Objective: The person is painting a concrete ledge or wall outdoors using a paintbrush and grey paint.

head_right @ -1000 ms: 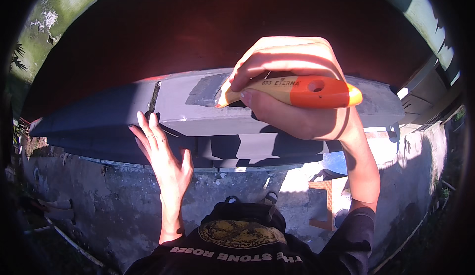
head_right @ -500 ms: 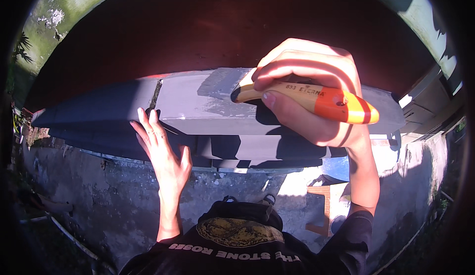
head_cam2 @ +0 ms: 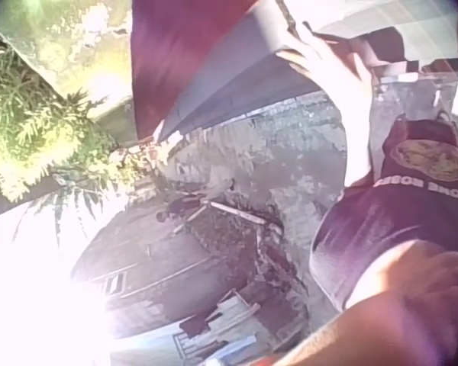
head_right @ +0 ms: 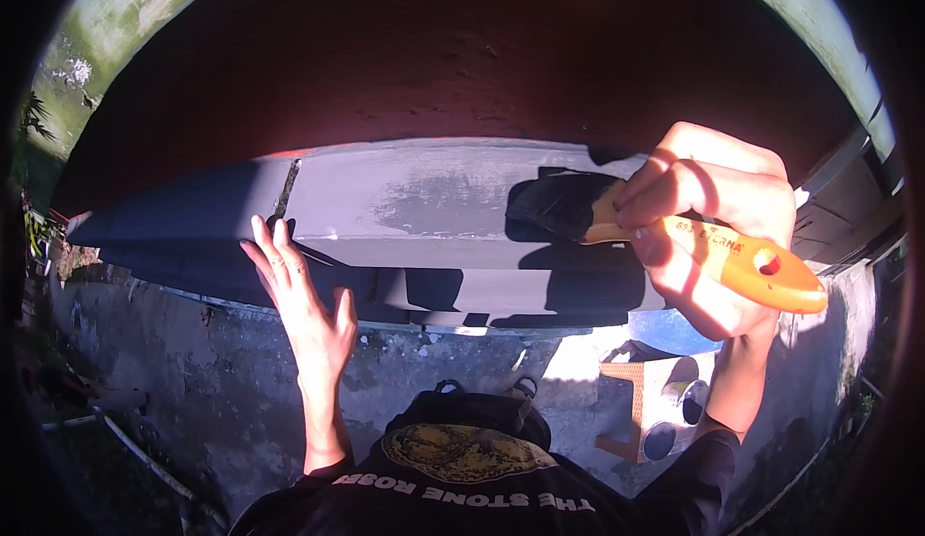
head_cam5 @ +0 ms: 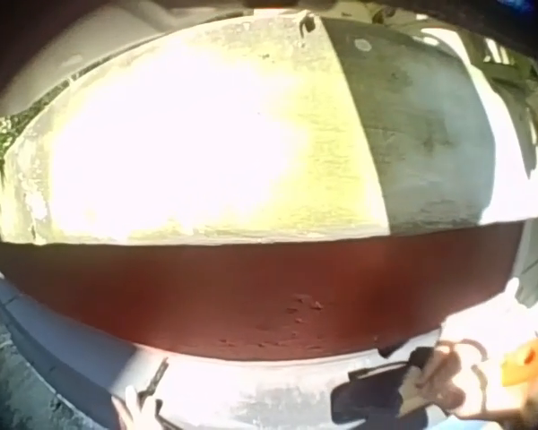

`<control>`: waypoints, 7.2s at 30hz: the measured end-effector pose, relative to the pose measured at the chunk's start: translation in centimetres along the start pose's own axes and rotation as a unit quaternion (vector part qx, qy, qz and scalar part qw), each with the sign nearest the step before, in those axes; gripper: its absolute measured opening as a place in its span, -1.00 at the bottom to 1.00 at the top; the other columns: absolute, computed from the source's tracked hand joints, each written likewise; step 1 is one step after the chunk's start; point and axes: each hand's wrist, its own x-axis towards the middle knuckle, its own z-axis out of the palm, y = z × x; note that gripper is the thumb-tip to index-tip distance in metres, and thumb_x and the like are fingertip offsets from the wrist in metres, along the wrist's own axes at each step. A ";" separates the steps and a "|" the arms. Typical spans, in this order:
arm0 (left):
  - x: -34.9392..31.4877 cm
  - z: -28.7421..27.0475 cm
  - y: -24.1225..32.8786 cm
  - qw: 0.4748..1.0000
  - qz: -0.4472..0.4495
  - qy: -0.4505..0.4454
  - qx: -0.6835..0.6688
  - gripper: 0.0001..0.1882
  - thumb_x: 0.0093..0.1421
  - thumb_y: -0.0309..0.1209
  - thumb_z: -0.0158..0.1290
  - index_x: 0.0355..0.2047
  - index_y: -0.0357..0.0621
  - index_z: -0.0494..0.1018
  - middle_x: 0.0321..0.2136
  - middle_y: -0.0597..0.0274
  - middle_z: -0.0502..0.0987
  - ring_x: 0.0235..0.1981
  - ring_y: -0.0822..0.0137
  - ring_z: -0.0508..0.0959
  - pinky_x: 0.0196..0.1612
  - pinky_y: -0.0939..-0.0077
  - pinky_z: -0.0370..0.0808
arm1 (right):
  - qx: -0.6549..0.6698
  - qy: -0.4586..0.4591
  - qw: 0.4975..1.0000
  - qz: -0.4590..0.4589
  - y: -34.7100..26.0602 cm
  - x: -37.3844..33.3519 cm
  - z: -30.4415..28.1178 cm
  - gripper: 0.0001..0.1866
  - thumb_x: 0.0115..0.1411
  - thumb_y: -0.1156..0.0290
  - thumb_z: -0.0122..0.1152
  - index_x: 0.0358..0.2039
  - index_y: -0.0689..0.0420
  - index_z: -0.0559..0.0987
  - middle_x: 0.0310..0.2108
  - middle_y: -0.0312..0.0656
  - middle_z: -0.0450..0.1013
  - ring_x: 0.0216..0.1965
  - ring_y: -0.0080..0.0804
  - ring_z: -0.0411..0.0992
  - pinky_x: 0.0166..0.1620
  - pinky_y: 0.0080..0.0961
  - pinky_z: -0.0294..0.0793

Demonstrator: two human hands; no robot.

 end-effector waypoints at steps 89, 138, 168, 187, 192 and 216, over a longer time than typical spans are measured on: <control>-0.2 0.7 2.0 0.995 -0.070 0.045 0.060 0.14 -0.06 -0.65 0.15 0.52 -0.04 -0.15 0.53 -0.08 -0.20 0.50 -0.35 -0.17 0.41 -0.42 -0.04 | 0.151 -0.004 0.986 -0.073 1.0 4.3 1.8 -0.74 -0.29 0.40 0.27 -0.51 0.24 0.61 -0.50 -0.12 0.54 -0.47 -0.33 0.53 -0.37 -0.50 0.53; 0.1 1.1 4.4 0.984 -0.130 0.115 0.044 0.09 -0.13 -0.73 -0.01 0.49 0.12 0.00 0.53 0.07 -0.07 0.52 -0.02 0.00 0.48 -0.21 -0.08 | 0.117 0.121 0.985 0.032 2.7 -7.0 -1.7 -0.85 -0.03 0.53 0.24 -0.40 0.26 0.64 -0.37 -0.01 0.58 -0.36 -0.35 0.59 -0.30 -0.50 0.57; -0.1 1.1 4.6 0.979 -0.127 0.133 0.088 0.04 -0.15 -0.73 -0.05 0.45 0.06 0.11 0.49 0.11 0.08 0.52 -0.03 -0.03 0.49 -0.05 -0.02 | -0.031 0.104 0.994 0.018 1.7 -11.1 1.5 -0.68 -0.09 0.54 0.47 -0.24 0.15 0.74 -0.25 -0.21 0.62 -0.36 -0.46 0.50 -0.27 -0.57 0.48; 0.3 1.7 4.4 0.983 -0.118 0.125 0.061 0.05 -0.12 -0.74 -0.01 0.46 0.10 0.06 0.51 0.17 -0.02 0.52 -0.12 -0.06 0.46 -0.26 -0.06 | 0.092 0.131 0.987 0.011 1.9 -8.1 1.3 -0.76 -0.15 0.56 0.41 -0.36 0.24 0.69 -0.30 -0.12 0.60 -0.41 -0.42 0.57 -0.37 -0.62 0.53; 0.1 1.4 4.5 0.981 -0.131 0.130 0.067 0.05 -0.11 -0.73 -0.02 0.47 0.10 0.05 0.51 0.15 -0.02 0.52 -0.12 -0.07 0.46 -0.26 -0.06 | 0.113 0.061 0.992 0.006 3.2 -8.9 2.6 -0.70 -0.23 0.47 0.46 -0.40 0.25 0.66 -0.33 -0.12 0.57 -0.45 -0.44 0.55 -0.44 -0.62 0.53; 0.5 1.8 5.4 0.977 -0.143 0.142 0.063 0.05 -0.11 -0.74 -0.03 0.47 0.11 0.05 0.51 0.14 -0.01 0.52 -0.12 -0.09 0.48 -0.14 -0.04 | 0.109 0.144 0.983 -0.021 1.3 -7.2 2.0 -0.75 -0.12 0.64 0.40 -0.33 0.24 0.69 -0.29 -0.05 0.58 -0.50 -0.38 0.56 -0.40 -0.57 0.57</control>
